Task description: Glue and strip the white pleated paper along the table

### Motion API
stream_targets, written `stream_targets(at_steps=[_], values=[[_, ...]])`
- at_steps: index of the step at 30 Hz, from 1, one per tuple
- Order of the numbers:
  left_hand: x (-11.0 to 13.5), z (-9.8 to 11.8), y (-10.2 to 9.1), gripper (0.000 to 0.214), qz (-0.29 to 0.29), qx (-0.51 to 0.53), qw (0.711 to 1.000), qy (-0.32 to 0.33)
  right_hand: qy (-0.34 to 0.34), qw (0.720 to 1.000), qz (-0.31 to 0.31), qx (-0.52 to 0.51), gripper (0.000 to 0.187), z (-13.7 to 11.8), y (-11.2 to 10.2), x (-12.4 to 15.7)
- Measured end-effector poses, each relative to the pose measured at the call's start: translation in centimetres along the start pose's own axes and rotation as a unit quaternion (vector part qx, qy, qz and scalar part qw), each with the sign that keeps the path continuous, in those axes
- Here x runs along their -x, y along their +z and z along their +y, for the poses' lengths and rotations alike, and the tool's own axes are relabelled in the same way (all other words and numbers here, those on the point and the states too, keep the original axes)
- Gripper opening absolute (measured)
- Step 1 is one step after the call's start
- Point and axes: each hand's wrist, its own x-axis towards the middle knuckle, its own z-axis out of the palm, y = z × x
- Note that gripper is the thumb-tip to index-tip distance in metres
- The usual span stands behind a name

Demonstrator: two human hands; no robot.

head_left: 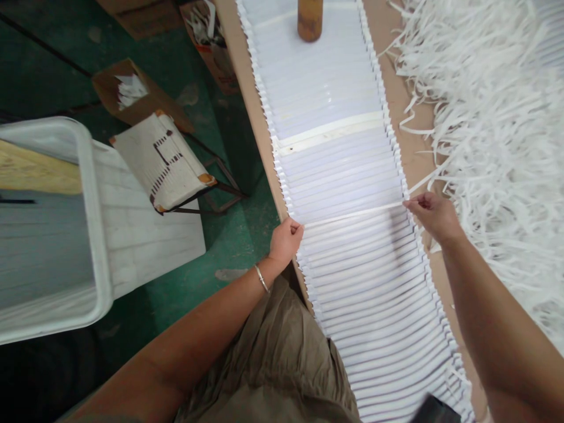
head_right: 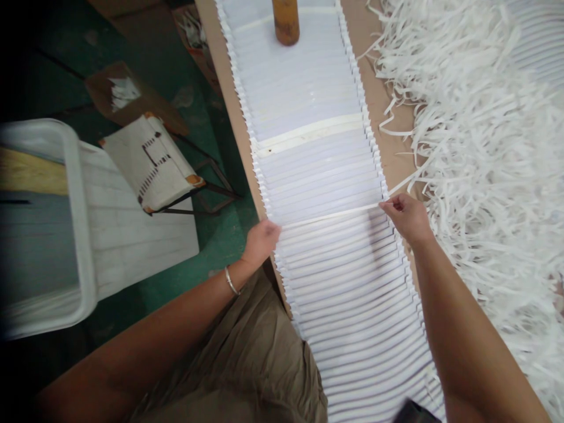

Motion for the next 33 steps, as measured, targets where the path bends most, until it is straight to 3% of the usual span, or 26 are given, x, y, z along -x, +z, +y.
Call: stream_targets(at_steps=[5, 24, 33], values=[[-0.2, -0.5, 0.3, 0.019, 0.01, -0.015, 1.0, 0.009, -0.005, 1.0, -0.012, -0.012, 0.032, -0.1, 0.3, -0.8], [-0.3, -0.8, 0.6, 0.017, 0.035, -0.011, 0.999, 0.027, -0.001, 0.999, 0.045, -0.015, 0.027, 1.3, 2.9, -2.9], [-0.5, -1.1, 0.7, 0.016, 0.038, -0.028, 0.998, 0.034, -0.002, 0.997, 0.059, 0.045, 0.022, 0.5, 3.5, -3.2]])
